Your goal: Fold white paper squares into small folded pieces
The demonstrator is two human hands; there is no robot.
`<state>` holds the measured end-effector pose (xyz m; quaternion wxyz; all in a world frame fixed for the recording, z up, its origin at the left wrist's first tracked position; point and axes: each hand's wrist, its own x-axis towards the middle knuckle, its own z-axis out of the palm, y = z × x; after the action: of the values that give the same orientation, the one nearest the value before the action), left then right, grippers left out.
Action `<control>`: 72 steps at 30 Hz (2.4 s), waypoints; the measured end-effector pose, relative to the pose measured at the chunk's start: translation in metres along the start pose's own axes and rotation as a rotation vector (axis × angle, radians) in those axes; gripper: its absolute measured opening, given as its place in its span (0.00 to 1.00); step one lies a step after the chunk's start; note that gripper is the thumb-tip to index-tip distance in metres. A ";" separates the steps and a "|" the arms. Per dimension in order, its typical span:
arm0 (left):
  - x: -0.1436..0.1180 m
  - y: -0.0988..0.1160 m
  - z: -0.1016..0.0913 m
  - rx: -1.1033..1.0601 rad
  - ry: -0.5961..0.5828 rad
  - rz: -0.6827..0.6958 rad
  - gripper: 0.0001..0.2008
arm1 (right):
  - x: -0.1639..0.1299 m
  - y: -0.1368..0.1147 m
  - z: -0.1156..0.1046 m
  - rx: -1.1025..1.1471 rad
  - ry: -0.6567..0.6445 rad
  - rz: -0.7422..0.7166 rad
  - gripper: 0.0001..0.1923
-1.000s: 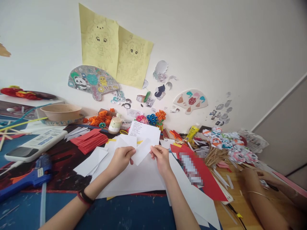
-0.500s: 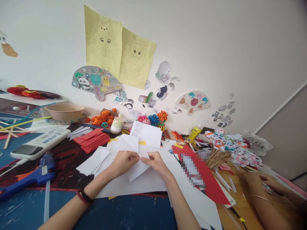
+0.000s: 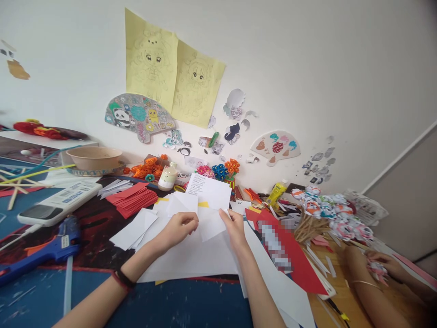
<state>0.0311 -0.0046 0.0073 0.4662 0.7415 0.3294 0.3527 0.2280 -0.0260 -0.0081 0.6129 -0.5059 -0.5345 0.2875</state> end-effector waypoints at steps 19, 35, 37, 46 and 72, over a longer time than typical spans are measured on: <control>0.002 -0.015 -0.001 0.201 0.193 0.024 0.13 | -0.011 0.005 0.016 0.044 -0.450 0.146 0.11; 0.006 -0.018 -0.024 0.029 0.456 0.025 0.14 | -0.008 0.006 0.016 0.118 -0.431 0.128 0.09; 0.006 -0.020 -0.024 0.016 0.471 0.024 0.15 | -0.007 0.006 0.015 0.124 -0.425 0.121 0.10; 0.005 -0.020 -0.021 -0.137 0.488 -0.059 0.15 | -0.008 0.002 0.015 0.103 -0.406 0.138 0.10; -0.002 -0.018 0.011 -0.459 0.384 -0.261 0.16 | -0.015 -0.007 0.023 0.267 -0.501 0.104 0.39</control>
<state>0.0364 -0.0051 -0.0130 0.5919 0.4883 0.4155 0.4884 0.2011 -0.0341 -0.0090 0.5074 -0.3608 -0.6002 0.5022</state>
